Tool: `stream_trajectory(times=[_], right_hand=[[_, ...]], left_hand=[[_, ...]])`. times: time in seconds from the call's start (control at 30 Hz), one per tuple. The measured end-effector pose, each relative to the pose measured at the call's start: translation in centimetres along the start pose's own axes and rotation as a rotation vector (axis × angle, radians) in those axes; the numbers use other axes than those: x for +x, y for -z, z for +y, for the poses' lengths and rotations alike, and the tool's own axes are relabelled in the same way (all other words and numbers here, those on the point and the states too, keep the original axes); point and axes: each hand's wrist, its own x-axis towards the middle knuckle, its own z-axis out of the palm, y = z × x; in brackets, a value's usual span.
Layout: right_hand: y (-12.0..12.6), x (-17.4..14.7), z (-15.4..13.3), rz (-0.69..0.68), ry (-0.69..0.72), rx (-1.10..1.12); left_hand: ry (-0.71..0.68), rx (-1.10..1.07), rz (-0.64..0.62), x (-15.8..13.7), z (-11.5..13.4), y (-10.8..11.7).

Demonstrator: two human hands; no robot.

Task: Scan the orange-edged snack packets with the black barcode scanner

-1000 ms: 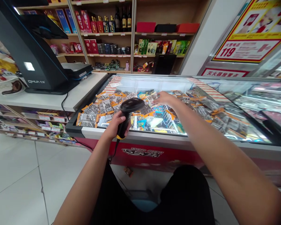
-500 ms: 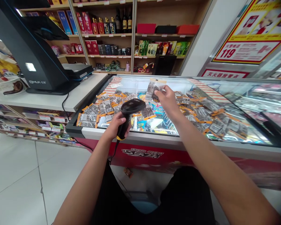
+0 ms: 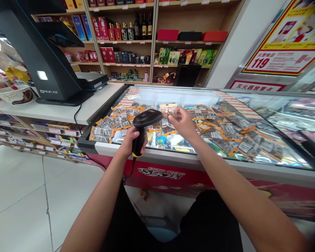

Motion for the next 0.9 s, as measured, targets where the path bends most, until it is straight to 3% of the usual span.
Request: stream_trajectory(times=[0.17, 0.3, 0.43, 0.57, 0.67, 0.77, 0.9], right_hand=[[0.0, 0.3, 0.4, 0.038, -0.005, 0.039], [-0.2, 0.8, 0.2, 0.008, -0.108, 0.034], [0.2, 1.4, -0.5, -0.153, -0.107, -0.351], [3.0, 2.1, 0.5, -0.136, -0.096, -0.768], [6.3, 2.9, 2.9, -0.039, -0.213, -0.954], [8.8, 3.8, 5.1, -0.071, -0.265, -0.972], [9.8, 5.0, 6.3, -0.128, -0.267, -0.891]], left_hand=[[-0.002, -0.018, -0.024, 0.1, -0.2, 0.2], [0.026, -0.027, -0.001, 0.2, -0.2, 0.1], [0.043, -0.023, 0.013, 0.1, 0.1, 0.0], [0.059, -0.003, -0.005, 0.0, 0.1, 0.1], [0.064, 0.009, -0.02, 0.1, 0.0, 0.3], [0.067, 0.017, -0.014, 0.1, -0.1, 0.4], [0.066, 0.028, -0.024, 0.1, 0.0, 0.3]])
